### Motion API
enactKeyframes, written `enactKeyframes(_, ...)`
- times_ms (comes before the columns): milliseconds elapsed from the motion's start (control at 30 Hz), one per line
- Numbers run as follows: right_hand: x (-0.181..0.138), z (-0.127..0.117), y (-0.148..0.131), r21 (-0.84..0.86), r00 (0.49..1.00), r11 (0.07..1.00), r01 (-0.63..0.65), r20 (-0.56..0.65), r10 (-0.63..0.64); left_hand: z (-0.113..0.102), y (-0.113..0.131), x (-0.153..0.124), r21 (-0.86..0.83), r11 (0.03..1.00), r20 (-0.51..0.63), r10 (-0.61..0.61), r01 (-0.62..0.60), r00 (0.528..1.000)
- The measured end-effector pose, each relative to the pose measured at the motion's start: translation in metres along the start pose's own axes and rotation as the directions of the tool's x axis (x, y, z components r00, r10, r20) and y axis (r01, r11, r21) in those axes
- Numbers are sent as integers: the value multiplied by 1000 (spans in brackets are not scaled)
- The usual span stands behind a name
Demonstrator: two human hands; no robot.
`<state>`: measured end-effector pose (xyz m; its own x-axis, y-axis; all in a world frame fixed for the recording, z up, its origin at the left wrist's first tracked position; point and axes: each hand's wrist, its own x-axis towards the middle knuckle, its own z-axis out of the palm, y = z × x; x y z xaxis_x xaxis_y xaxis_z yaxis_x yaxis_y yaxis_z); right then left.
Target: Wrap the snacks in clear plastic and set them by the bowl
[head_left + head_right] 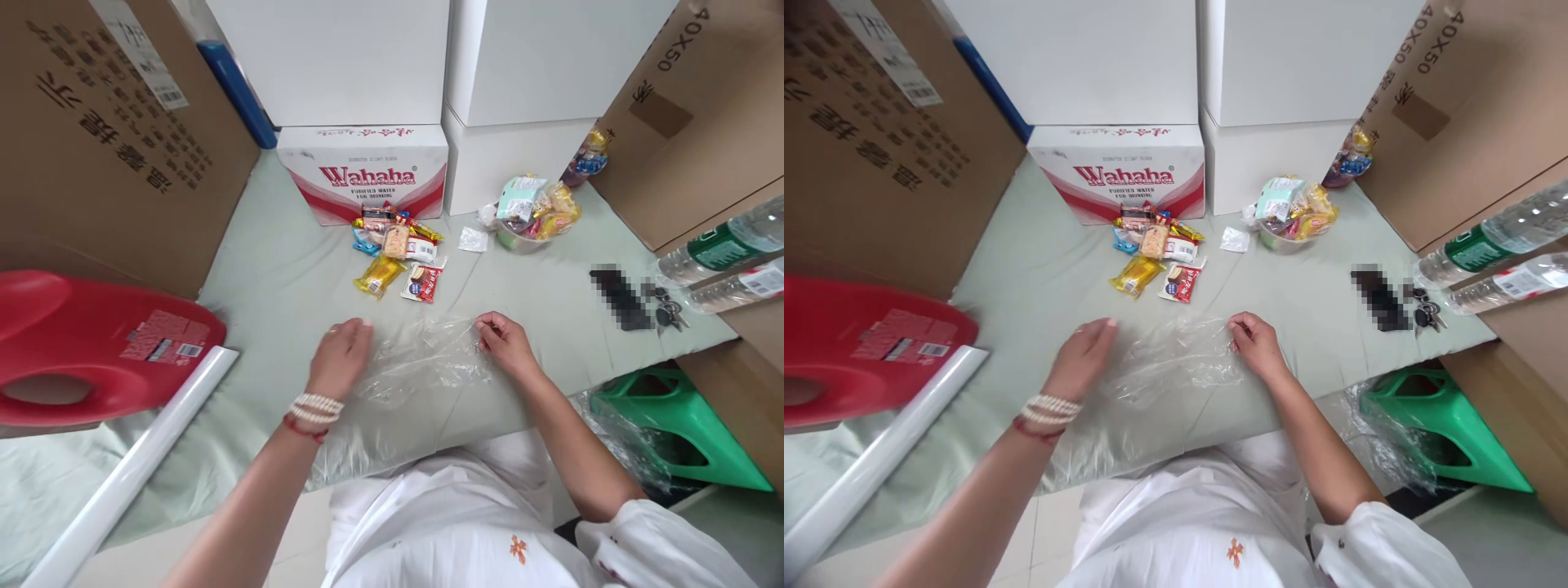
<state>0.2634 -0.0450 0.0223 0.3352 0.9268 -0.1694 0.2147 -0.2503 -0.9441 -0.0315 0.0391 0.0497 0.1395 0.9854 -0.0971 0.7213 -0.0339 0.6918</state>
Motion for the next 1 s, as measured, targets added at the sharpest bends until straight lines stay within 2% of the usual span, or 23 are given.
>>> enactKeyframes(67, 0, 0, -2, 3, 1000, 1000, 7, 4, -7, 17, 14, 13, 27, 1000, 159, 7, -12, 987)
enactKeyframes(167, 0, -6, -1, -19, 1000, 1000, 8, -29, -8, 40, 23, 20, -95, 995, 246, 33, -9, 969)
enactKeyframes(233, 0, -14, 6, -45, 996, 999, -12, -84, 8, 46, 19, 21, -277, 960, 215, 17, 44, 976)
enactKeyframes(333, -1, -26, 20, -79, 992, 996, -42, -125, 31, 42, 7, 23, -539, 819, 156, -134, 198, 979)
enactKeyframes(400, 0, -35, 27, -140, 997, 990, -24, -82, 12, 36, -1, 22, -560, 789, 112, -230, 253, 967)
enactKeyframes(467, 6, -45, 26, -255, 996, 966, 52, -63, -70, 31, -8, 18, -470, 861, -51, -246, 194, 968)
enactKeyframes(533, 19, -57, 17, -399, 971, 907, 135, -128, -200, 27, -13, 8, -272, 962, -303, -126, 41, 945)
enactKeyframes(567, 29, -63, 9, -473, 947, 867, 158, -176, -268, 26, -15, 1, -146, 988, -392, -12, -50, 920)
enactKeyframes(600, 41, -69, 1, -543, 918, 824, 165, -221, -329, 25, -17, -7, -22, 989, -431, 120, -143, 894)
enactKeyframes(633, 55, -74, -7, -608, 889, 778, 158, -255, -380, 25, -18, -15, 82, 967, -417, 255, -243, 872)
enactKeyframes(700, 86, -81, -22, -729, 847, 673, 120, -279, -453, 26, -19, -27, 204, 880, -298, 473, -428, 829)
enactKeyframes(767, 118, -83, -31, -819, 835, 572, 51, -279, -474, 31, -19, -34, 239, 800, -154, 592, -551, 791)
enactKeyframes(833, 145, -83, -34, -869, 854, 495, -22, -274, -443, 38, -21, -33, 253, 760, -45, 627, -598, 778)
enactKeyframes(900, 164, -84, -33, -895, 885, 442, -63, -255, -390, 45, -23, -29, 264, 755, 28, 616, -600, 787)
enactKeyframes(1000, 174, -92, -24, -914, 909, 400, -74, -226, -349, 52, -24, -21, 258, 775, 55, 584, -576, 810)
